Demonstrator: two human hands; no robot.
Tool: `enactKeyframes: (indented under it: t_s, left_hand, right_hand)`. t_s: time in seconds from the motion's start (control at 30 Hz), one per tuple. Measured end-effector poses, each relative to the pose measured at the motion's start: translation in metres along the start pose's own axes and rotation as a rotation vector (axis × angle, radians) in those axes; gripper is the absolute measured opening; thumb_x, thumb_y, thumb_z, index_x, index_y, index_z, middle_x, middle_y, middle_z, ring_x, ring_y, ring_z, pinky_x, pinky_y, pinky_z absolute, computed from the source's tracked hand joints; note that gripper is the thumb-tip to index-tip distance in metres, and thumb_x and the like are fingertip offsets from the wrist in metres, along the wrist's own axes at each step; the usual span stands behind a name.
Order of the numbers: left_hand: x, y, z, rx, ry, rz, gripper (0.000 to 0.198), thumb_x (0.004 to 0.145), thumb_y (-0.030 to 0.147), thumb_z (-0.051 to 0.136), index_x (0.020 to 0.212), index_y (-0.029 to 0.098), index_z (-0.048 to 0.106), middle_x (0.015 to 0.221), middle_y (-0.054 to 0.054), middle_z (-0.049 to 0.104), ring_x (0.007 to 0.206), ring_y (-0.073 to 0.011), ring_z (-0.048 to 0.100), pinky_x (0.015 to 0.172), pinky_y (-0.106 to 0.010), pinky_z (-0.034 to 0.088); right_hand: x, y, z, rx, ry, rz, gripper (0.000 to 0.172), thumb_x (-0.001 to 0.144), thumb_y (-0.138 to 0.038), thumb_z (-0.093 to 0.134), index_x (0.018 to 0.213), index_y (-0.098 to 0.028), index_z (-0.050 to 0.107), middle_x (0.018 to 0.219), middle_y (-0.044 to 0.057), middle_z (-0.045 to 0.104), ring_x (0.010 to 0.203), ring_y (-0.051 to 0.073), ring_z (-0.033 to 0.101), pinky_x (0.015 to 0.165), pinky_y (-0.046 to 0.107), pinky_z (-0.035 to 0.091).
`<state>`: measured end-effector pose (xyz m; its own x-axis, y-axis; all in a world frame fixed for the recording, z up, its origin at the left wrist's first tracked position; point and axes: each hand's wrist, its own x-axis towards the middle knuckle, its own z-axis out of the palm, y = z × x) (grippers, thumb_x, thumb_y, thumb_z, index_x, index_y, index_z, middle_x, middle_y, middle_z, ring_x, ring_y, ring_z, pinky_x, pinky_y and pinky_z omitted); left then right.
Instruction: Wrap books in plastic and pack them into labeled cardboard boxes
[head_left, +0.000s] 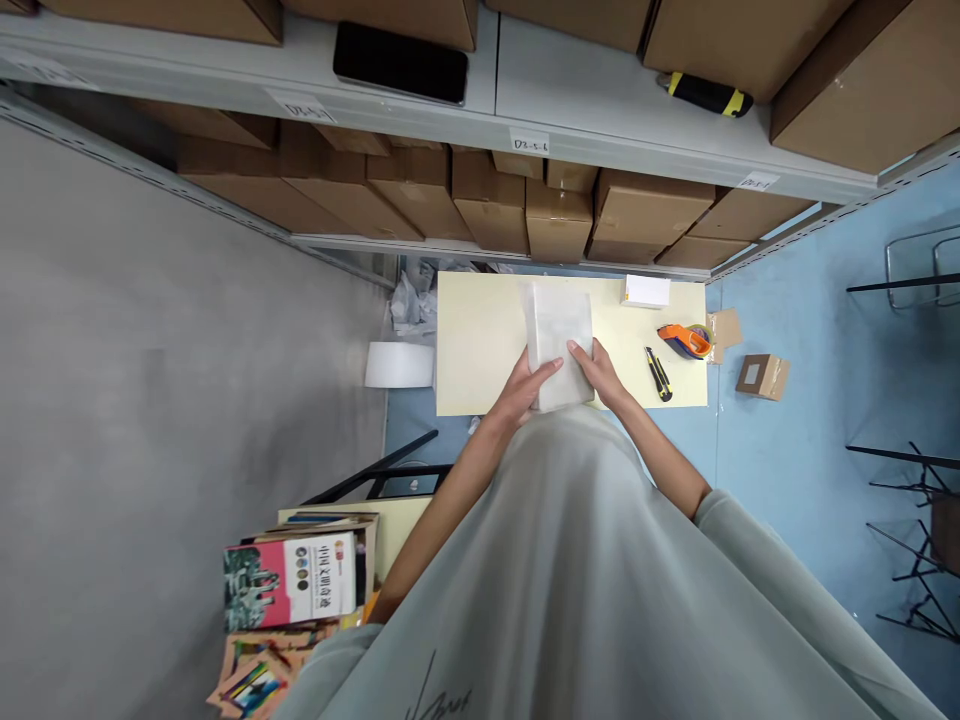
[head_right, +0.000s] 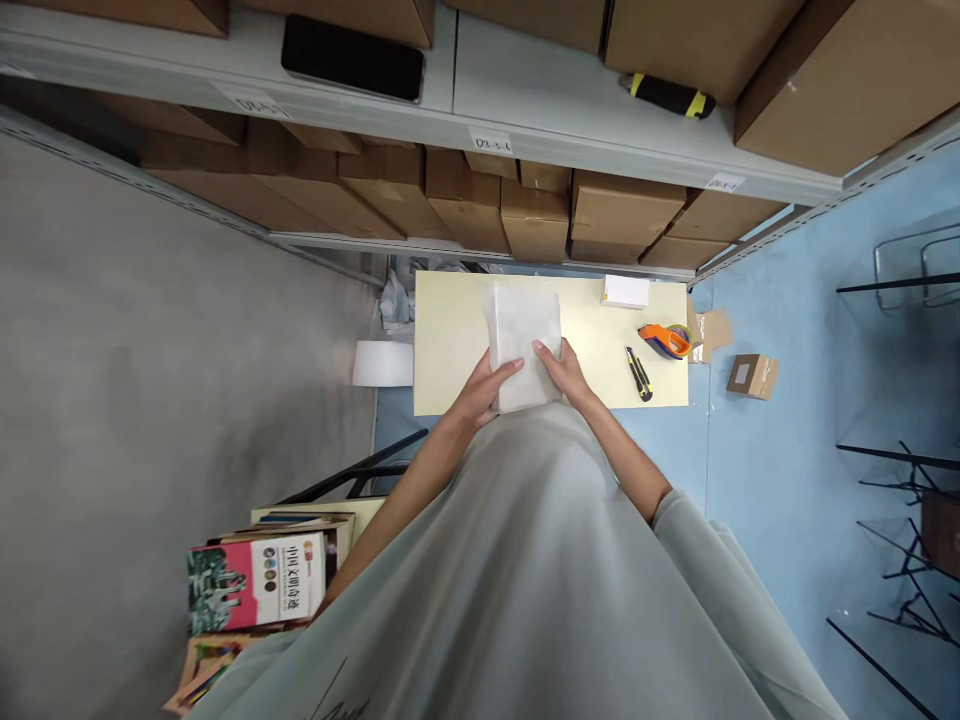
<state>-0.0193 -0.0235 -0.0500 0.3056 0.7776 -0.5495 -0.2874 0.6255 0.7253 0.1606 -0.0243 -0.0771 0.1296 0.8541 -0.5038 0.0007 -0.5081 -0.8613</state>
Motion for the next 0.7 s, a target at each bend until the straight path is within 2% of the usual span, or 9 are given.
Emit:
enactKeyframes:
  t_s: [0.13, 0.27, 0.37, 0.43, 0.5, 0.57, 0.63, 0.7]
  left_hand:
    - [0.017, -0.016, -0.010, 0.256, 0.131, 0.159, 0.078, 0.089, 0.057, 0.086, 0.154, 0.022, 0.062, 0.147, -0.014, 0.077, 0.138, -0.0371, 0.073, 0.124, -0.054, 0.056]
    - [0.022, -0.029, -0.011, 0.390, 0.190, 0.315, 0.079, 0.092, 0.049, 0.084, 0.162, 0.023, 0.058, 0.158, -0.016, 0.071, 0.149, -0.0360, 0.066, 0.132, -0.053, 0.048]
    - [0.016, -0.034, -0.003, 0.395, 0.166, 0.357, 0.083, 0.090, 0.045, 0.086, 0.166, 0.025, 0.058, 0.166, -0.016, 0.066, 0.161, -0.0368, 0.057, 0.133, -0.053, 0.047]
    - [0.012, -0.033, 0.002, 0.424, 0.167, 0.410, 0.084, 0.089, 0.045, 0.088, 0.165, 0.024, 0.060, 0.175, -0.017, 0.058, 0.170, -0.0374, 0.046, 0.139, -0.053, 0.040]
    - [0.009, -0.030, 0.003, 0.495, 0.158, 0.470, 0.089, 0.085, 0.048, 0.093, 0.164, 0.022, 0.061, 0.183, -0.018, 0.048, 0.176, -0.0389, 0.035, 0.146, -0.054, 0.027]
    - [0.009, -0.024, -0.003, 0.548, 0.110, 0.478, 0.094, 0.081, 0.054, 0.097, 0.162, 0.021, 0.063, 0.185, -0.019, 0.045, 0.177, -0.0412, 0.032, 0.147, -0.057, 0.021]
    - [0.012, -0.016, -0.015, 0.511, 0.101, 0.422, 0.092, 0.083, 0.062, 0.095, 0.160, 0.023, 0.064, 0.182, -0.019, 0.049, 0.174, -0.0423, 0.039, 0.145, -0.060, 0.028]
    - [0.017, -0.008, -0.033, 0.421, 0.172, 0.340, 0.088, 0.086, 0.069, 0.091, 0.158, 0.025, 0.066, 0.177, -0.019, 0.055, 0.169, -0.0417, 0.047, 0.139, -0.059, 0.039]
  right_hand:
    - [0.017, -0.001, 0.003, -0.160, 0.108, -0.045, 0.073, 0.083, -0.077, 0.085, 0.130, -0.022, 0.069, 0.150, 0.020, 0.071, 0.130, 0.033, 0.074, 0.118, 0.052, 0.061]
    - [0.012, -0.013, 0.017, -0.076, -0.034, -0.062, 0.073, 0.079, -0.074, 0.093, 0.130, -0.026, 0.070, 0.149, 0.017, 0.072, 0.126, 0.032, 0.077, 0.112, 0.050, 0.065]
    - [0.000, -0.021, 0.033, -0.085, -0.036, -0.024, 0.076, 0.072, -0.068, 0.101, 0.128, -0.027, 0.070, 0.146, 0.014, 0.076, 0.121, 0.033, 0.079, 0.111, 0.051, 0.065]
    - [-0.004, -0.024, 0.040, -0.080, 0.006, -0.035, 0.066, 0.076, -0.068, 0.098, 0.122, -0.028, 0.071, 0.137, 0.011, 0.080, 0.117, 0.031, 0.080, 0.111, 0.049, 0.065]
    - [-0.003, -0.025, 0.040, -0.069, 0.041, -0.063, 0.055, 0.083, -0.071, 0.089, 0.111, -0.026, 0.073, 0.121, 0.009, 0.084, 0.113, 0.031, 0.080, 0.108, 0.047, 0.065]
    - [0.001, -0.024, 0.033, -0.052, 0.068, -0.094, 0.050, 0.087, -0.072, 0.080, 0.100, -0.024, 0.074, 0.106, 0.008, 0.084, 0.109, 0.032, 0.078, 0.105, 0.046, 0.064]
    - [0.006, -0.024, 0.021, -0.023, 0.072, -0.089, 0.049, 0.086, -0.071, 0.076, 0.093, -0.023, 0.074, 0.097, 0.007, 0.083, 0.106, 0.032, 0.077, 0.102, 0.045, 0.064]
    - [0.009, -0.026, 0.007, 0.021, 0.033, -0.047, 0.047, 0.082, -0.068, 0.078, 0.091, -0.022, 0.075, 0.095, 0.006, 0.083, 0.105, 0.032, 0.076, 0.098, 0.044, 0.064]
